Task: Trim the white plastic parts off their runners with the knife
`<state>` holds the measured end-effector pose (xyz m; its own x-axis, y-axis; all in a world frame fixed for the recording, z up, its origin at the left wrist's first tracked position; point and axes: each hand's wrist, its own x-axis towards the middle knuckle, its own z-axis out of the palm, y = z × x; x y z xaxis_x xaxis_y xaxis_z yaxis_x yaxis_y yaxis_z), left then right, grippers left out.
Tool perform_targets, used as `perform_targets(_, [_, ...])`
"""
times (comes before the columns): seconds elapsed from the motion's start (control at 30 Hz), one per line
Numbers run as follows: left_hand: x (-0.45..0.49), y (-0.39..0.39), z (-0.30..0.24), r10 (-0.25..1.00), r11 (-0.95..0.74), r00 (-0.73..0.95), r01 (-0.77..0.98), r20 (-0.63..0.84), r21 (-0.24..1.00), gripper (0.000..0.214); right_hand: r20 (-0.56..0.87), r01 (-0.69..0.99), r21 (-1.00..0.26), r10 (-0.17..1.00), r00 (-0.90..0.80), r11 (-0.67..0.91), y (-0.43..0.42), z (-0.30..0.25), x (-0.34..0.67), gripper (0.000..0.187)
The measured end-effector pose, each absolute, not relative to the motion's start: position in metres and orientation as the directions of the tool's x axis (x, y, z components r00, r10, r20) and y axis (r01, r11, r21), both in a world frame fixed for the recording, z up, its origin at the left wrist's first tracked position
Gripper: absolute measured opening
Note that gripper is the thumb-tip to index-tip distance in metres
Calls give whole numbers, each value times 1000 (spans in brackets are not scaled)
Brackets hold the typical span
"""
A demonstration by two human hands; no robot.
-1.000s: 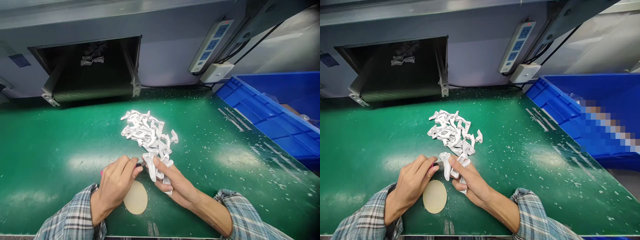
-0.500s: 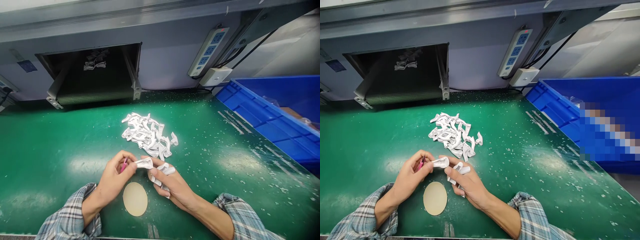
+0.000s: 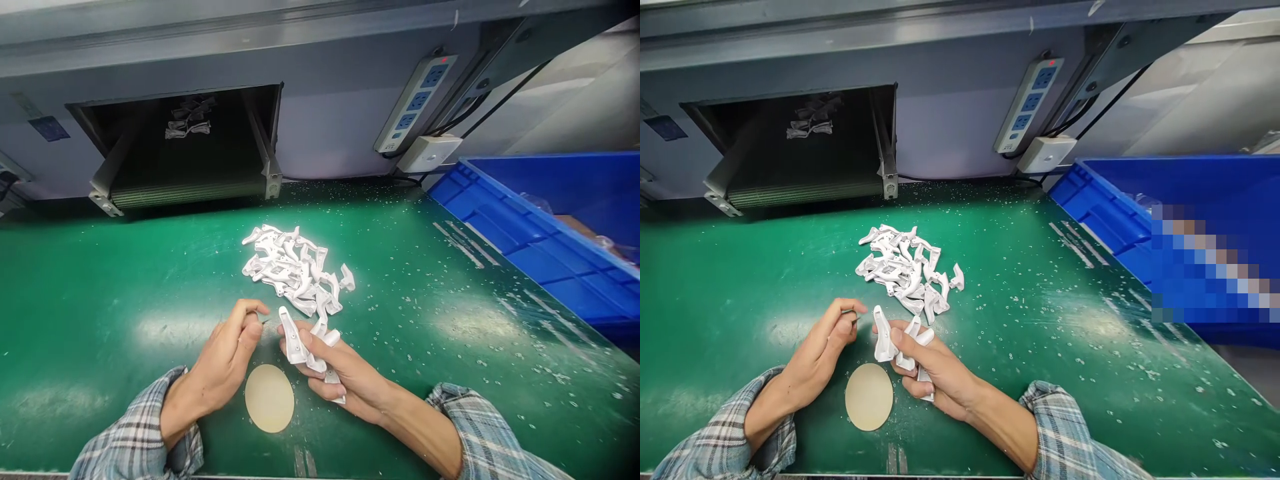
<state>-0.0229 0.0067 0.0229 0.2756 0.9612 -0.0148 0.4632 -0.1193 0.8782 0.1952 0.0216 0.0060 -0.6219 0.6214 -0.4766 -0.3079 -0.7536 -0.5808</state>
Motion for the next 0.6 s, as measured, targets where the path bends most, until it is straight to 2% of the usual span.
perform_targets(0.1, [-21,5,21,949,-189,315,548,8,815,29,-481,-307,-587,628,-611,-749,21,7,195,46])
perform_targets(0.23, [-18,1,18,929,-356,337,696,155,624,32,-466,-305,-600,633,-618,-739,21,8,195,45])
perform_targets(0.33, [-17,1,17,897,-437,393,720,203,539,44,-459,-309,-612,645,-611,-728,20,8,194,47])
perform_targets(0.43, [-15,1,16,881,-472,409,746,236,470,53,-475,-305,-620,655,-587,-723,20,8,193,48])
perform_targets(0.6, [-13,1,17,883,-468,400,798,247,380,51,-466,-302,-645,675,-571,-701,19,8,193,47])
